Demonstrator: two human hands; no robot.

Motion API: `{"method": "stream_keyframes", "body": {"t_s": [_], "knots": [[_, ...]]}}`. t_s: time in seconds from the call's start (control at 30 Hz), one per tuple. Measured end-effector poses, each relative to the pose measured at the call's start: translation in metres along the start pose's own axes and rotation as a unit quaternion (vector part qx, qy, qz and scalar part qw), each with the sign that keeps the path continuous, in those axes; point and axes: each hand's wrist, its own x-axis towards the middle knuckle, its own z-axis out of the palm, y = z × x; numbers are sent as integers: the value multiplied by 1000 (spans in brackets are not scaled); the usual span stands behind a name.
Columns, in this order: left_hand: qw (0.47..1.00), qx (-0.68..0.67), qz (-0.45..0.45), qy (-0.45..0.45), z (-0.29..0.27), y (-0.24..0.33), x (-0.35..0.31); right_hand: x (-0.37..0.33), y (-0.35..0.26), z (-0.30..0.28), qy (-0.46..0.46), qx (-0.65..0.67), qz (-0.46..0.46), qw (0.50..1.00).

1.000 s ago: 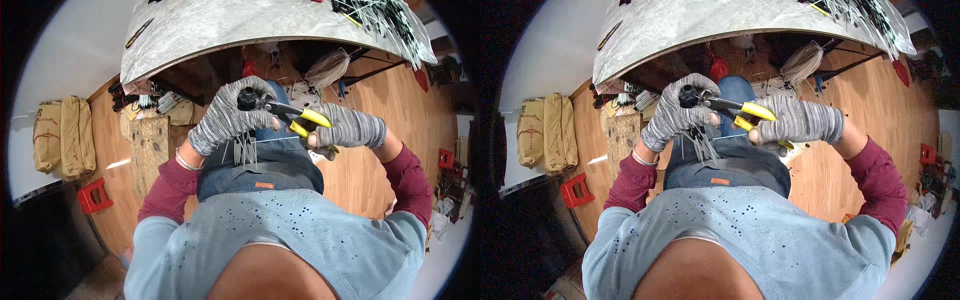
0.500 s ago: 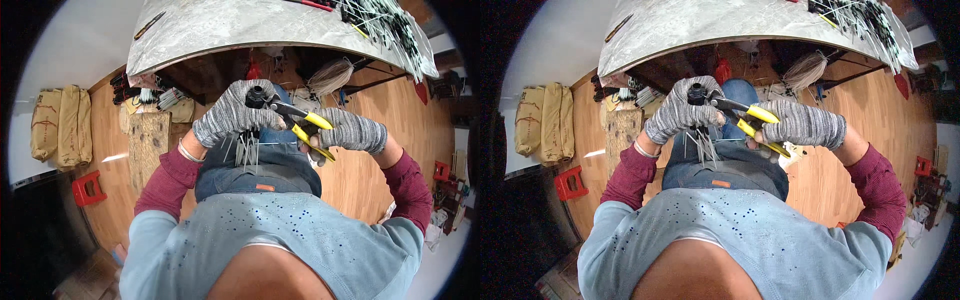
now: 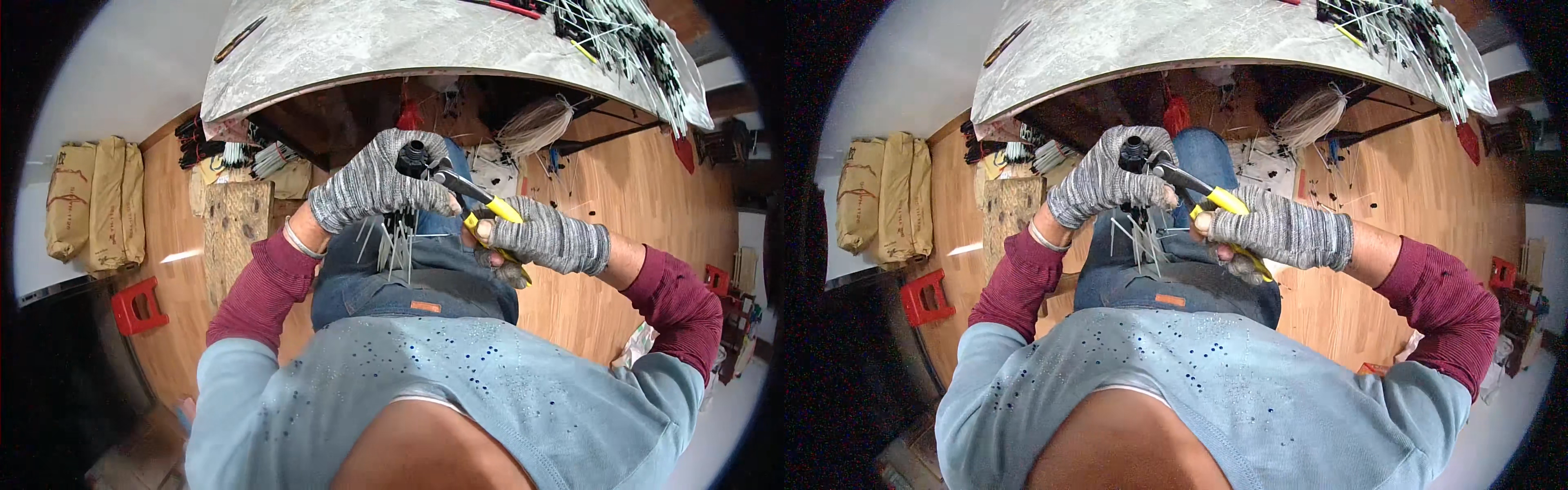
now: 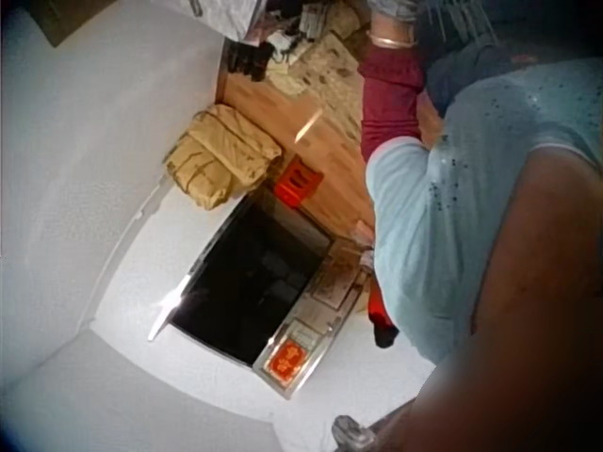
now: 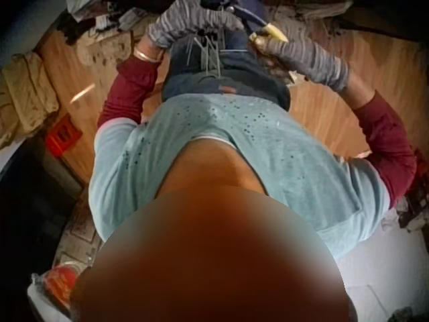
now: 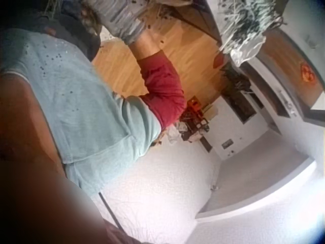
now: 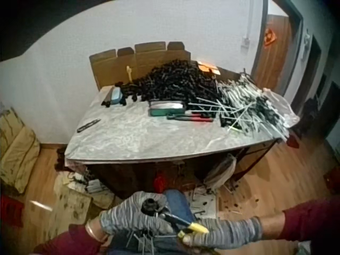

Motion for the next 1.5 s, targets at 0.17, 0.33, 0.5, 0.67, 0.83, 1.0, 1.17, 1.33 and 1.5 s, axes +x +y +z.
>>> {"method": "stream_keyframes", "body": {"t_s": [0.17,0.33,0.5,0.67,0.83,1.0,1.17,1.33,1.5], "knots": [[999,31,-7,-3,2,1,1,-8,-7,1,6,24,56,998],[999,32,-41,-8,6,1,4,-14,-17,3,43,14,107,993],[994,85,-53,37,5,-1,5,-14,-29,2,78,-62,98,990],[999,7,26,37,3,-9,5,-4,-29,-7,50,-79,94,991],[996,31,-59,66,-1,-19,-4,24,-15,-17,214,-216,-155,940],[984,137,91,71,0,-25,-1,59,-5,-11,330,-278,-422,798],[992,7,27,126,3,-29,-5,61,-2,2,377,-281,-355,808],[995,-47,3,84,8,-33,1,53,-3,4,386,-277,-356,805],[995,24,41,85,9,-31,1,52,-1,4,371,-249,-313,838]]}}
